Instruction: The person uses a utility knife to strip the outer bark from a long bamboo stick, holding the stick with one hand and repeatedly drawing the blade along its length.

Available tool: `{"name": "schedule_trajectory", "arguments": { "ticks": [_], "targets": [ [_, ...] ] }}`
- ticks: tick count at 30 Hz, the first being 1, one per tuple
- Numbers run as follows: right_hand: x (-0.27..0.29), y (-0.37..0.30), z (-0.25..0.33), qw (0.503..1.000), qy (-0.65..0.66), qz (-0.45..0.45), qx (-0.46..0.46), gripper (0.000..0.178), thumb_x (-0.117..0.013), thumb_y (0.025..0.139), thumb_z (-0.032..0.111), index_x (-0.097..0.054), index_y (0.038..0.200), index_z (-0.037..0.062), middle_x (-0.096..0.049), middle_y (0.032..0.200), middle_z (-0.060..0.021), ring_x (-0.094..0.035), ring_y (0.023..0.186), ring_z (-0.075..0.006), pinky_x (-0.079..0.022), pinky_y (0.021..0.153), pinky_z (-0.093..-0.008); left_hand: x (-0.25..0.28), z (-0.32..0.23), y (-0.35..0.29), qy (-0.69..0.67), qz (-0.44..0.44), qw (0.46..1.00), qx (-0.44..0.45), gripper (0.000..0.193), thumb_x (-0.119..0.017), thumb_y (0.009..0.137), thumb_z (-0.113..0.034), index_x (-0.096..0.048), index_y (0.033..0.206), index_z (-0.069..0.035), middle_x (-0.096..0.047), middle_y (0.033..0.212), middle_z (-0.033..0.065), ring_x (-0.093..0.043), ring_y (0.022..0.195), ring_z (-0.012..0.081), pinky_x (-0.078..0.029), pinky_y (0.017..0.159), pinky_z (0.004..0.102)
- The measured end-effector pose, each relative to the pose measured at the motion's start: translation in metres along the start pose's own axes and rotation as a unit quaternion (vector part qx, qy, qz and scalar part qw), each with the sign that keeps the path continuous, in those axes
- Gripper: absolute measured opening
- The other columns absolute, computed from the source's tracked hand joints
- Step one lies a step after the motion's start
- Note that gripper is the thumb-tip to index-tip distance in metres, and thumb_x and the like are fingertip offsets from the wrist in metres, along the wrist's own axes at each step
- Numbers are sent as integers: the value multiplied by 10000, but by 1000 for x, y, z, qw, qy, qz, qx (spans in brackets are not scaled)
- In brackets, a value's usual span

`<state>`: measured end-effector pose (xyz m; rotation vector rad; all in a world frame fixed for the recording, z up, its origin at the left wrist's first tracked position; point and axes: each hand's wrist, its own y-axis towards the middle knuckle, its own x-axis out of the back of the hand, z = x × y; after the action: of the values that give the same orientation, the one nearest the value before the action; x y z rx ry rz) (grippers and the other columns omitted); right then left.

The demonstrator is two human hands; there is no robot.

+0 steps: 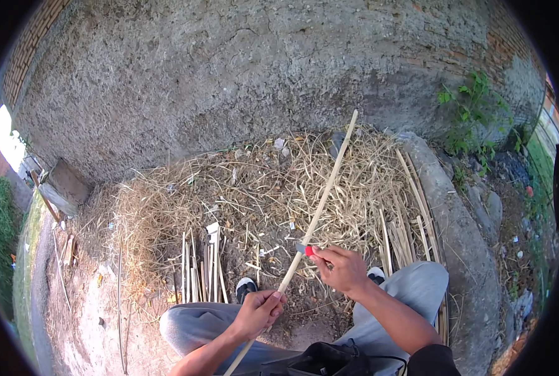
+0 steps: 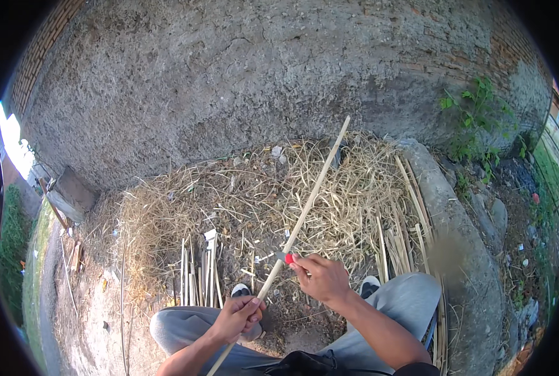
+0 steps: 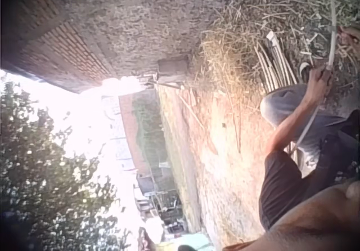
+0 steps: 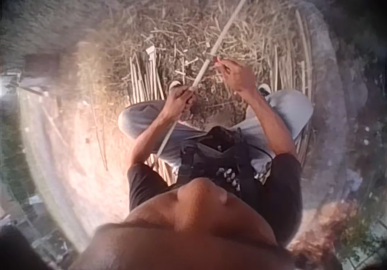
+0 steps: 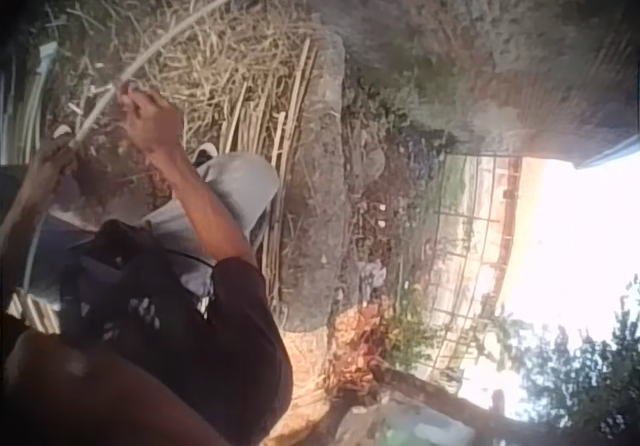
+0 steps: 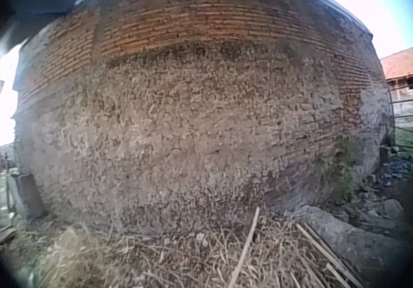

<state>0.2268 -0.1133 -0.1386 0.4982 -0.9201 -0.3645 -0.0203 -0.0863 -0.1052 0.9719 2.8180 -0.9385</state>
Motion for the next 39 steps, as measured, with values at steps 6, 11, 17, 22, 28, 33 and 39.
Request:
{"name": "schedule_trajectory", "arguments": {
  "ticks": [6,11,17,22,28,33,39],
  "targets": [
    [30,16,-46,994,-13,-46,-98,194,-694,898,257,-748,970,85,-717,792,-85,-664,579,-239,-526,528,-351,-2,19,-13,126,20,991,-36,286,-449,1054,-199,-609,963,19,-473,644,-40,-387,515,25,-332,463,213],
    [40,13,-54,993,-33,-28,-111,192,-687,898,257,-752,976,94,-728,814,-83,-687,607,-244,-542,535,-349,1,21,-32,190,13,980,-59,291,-459,1051,-182,-609,924,32,-485,640,-28,-397,557,28,-355,507,232],
    [28,7,-54,993,-29,-76,-83,164,-703,879,251,-751,929,103,-725,803,-57,-681,582,-237,-542,508,-350,-8,17,-69,240,-74,962,-111,348,-500,1028,-264,-630,787,-50,-466,566,-47,-423,518,47,-331,466,242],
    [29,6,-54,996,-24,-41,-79,168,-697,882,255,-755,943,110,-726,794,-64,-660,545,-216,-527,478,-334,3,33,-93,217,-76,971,-71,299,-511,1020,-255,-650,857,-46,-494,603,-46,-441,539,41,-338,467,233],
    [28,2,-60,994,-32,-7,-100,181,-689,903,266,-765,943,106,-753,868,-68,-641,530,-144,-481,422,-269,12,51,-120,239,-104,965,-44,290,-520,1017,-244,-657,872,-33,-509,613,-42,-456,555,37,-348,470,230],
    [24,3,-66,995,-27,-50,-83,175,-680,887,256,-765,972,129,-742,824,-70,-659,538,-200,-523,469,-317,16,49,-142,309,-96,944,-60,299,-533,1011,-265,-657,878,-27,-519,620,-36,-460,559,46,-355,475,235],
    [21,7,-68,992,-34,-46,-110,180,-678,896,271,-764,950,123,-744,845,-67,-690,605,-204,-556,530,-324,19,54,-158,265,-95,956,-81,319,-531,1010,-283,-645,857,-27,-501,611,-39,-432,543,50,-341,473,237]
  ]
}}
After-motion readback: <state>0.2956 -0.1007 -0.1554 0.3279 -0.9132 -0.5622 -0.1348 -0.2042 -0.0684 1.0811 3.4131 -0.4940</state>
